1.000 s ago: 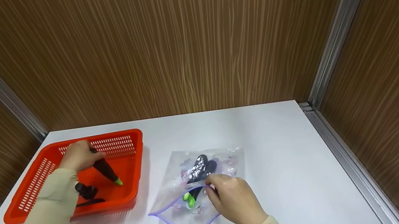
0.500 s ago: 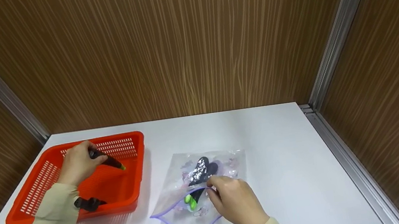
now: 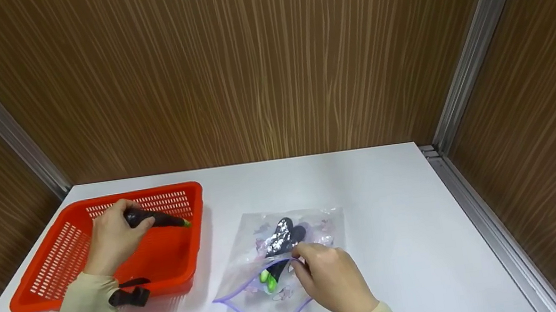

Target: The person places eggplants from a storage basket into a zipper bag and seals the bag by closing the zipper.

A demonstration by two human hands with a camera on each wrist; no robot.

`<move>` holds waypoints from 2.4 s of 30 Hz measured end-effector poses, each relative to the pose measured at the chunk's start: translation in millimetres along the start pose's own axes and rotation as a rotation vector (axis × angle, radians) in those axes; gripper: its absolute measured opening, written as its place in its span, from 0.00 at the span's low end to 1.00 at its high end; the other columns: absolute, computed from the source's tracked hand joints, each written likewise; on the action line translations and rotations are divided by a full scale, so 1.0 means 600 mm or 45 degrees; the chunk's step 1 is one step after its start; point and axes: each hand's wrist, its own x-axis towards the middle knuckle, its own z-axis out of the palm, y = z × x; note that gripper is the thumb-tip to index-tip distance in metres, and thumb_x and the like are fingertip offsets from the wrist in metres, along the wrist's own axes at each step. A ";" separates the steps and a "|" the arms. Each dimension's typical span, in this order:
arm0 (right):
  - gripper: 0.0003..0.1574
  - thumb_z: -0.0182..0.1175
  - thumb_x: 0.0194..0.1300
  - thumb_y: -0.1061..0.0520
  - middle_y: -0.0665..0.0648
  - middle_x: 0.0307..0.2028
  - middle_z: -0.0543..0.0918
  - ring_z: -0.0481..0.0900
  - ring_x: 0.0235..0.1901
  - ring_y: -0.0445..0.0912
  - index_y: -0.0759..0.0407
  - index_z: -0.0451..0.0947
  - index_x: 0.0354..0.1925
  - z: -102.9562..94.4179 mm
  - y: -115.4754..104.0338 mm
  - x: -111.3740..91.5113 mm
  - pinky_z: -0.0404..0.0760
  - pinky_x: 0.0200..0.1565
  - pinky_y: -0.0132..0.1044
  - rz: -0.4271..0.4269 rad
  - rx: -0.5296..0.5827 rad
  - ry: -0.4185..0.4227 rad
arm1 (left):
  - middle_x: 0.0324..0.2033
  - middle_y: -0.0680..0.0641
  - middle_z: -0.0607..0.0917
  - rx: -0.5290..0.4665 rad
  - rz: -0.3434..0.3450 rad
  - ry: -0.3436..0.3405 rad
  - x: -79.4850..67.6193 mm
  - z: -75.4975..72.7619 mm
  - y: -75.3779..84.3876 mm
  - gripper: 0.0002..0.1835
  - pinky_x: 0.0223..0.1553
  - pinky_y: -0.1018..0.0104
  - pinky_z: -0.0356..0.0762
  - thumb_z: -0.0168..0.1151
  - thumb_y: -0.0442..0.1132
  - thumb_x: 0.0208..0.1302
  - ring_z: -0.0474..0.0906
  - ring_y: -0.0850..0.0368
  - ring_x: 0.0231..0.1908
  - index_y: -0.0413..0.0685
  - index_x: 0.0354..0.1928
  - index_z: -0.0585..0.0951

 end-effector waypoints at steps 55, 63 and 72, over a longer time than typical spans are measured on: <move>0.08 0.67 0.53 0.65 0.38 0.16 0.67 0.61 0.15 0.31 0.52 0.80 0.30 -0.026 0.014 -0.006 0.62 0.17 0.25 0.156 -0.136 0.089 | 0.33 0.54 0.80 -0.574 0.624 0.091 -0.128 0.085 0.123 0.18 0.30 0.68 0.76 0.70 0.50 0.57 0.74 0.62 0.31 0.47 0.41 0.79; 0.08 0.67 0.54 0.65 0.37 0.15 0.67 0.60 0.14 0.31 0.52 0.80 0.30 -0.029 0.020 -0.005 0.62 0.16 0.26 0.191 -0.154 0.077 | 0.33 0.52 0.80 -0.603 0.726 0.126 -0.132 0.077 0.132 0.15 0.31 0.68 0.77 0.70 0.46 0.56 0.75 0.60 0.31 0.45 0.39 0.78; 0.06 0.68 0.55 0.62 0.37 0.14 0.65 0.59 0.13 0.31 0.52 0.80 0.29 -0.022 0.021 -0.008 0.60 0.16 0.29 0.215 -0.195 0.057 | 0.31 0.52 0.79 -0.589 0.832 0.115 -0.135 0.076 0.137 0.12 0.32 0.70 0.77 0.70 0.37 0.51 0.74 0.62 0.31 0.45 0.36 0.77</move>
